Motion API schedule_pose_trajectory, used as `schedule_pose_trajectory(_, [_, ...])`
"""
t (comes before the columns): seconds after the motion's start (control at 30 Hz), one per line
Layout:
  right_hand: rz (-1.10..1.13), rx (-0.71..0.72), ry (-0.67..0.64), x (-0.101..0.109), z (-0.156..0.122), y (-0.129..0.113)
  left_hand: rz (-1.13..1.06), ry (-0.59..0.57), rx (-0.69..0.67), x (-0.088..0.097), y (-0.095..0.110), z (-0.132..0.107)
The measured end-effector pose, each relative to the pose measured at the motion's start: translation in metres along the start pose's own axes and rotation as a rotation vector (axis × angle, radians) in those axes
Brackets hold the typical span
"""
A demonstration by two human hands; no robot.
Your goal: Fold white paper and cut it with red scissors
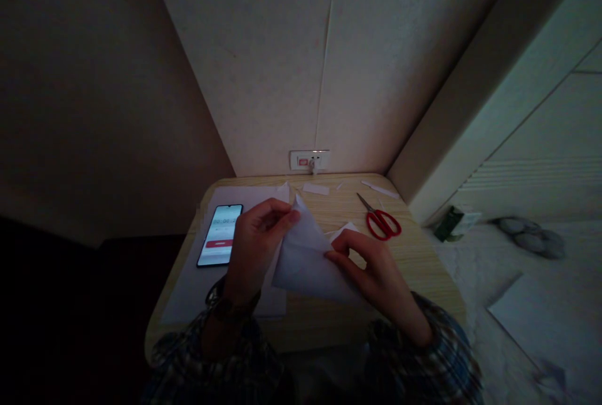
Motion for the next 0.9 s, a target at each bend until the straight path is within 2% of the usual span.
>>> schedule_pose_trajectory(0.3, [-0.011,0.003,-0.024,-0.005,-0.001,0.002,-0.015,0.072,-0.064,0.0,0.006,0.003])
schedule_pose_trajectory(0.47, [-0.03,-0.001,-0.018,-0.005,0.0,0.003,-0.029,0.07,-0.082,-0.003,0.006,0.005])
schedule_pose_trajectory(0.6, [-0.001,-0.019,0.008,-0.003,0.0,0.007,0.007,0.125,-0.131,-0.003,0.004,0.008])
schedule_pose_trajectory(0.7, [0.036,-0.102,0.099,0.002,0.0,0.015,0.036,0.134,-0.123,0.003,0.0,0.011])
schedule_pose_trajectory(0.9, [0.285,-0.245,0.467,0.018,-0.004,0.035,0.111,0.172,0.044,0.025,-0.009,0.011])
Point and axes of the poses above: each hand's wrist, its own z-axis towards the middle knuckle, its own x-axis out of the back of the hand, y = z × x, the point moved 2 cm from there along z, towards the middle knuckle, and after that the axes turned 1 degree about z, right-handed, at the moved point
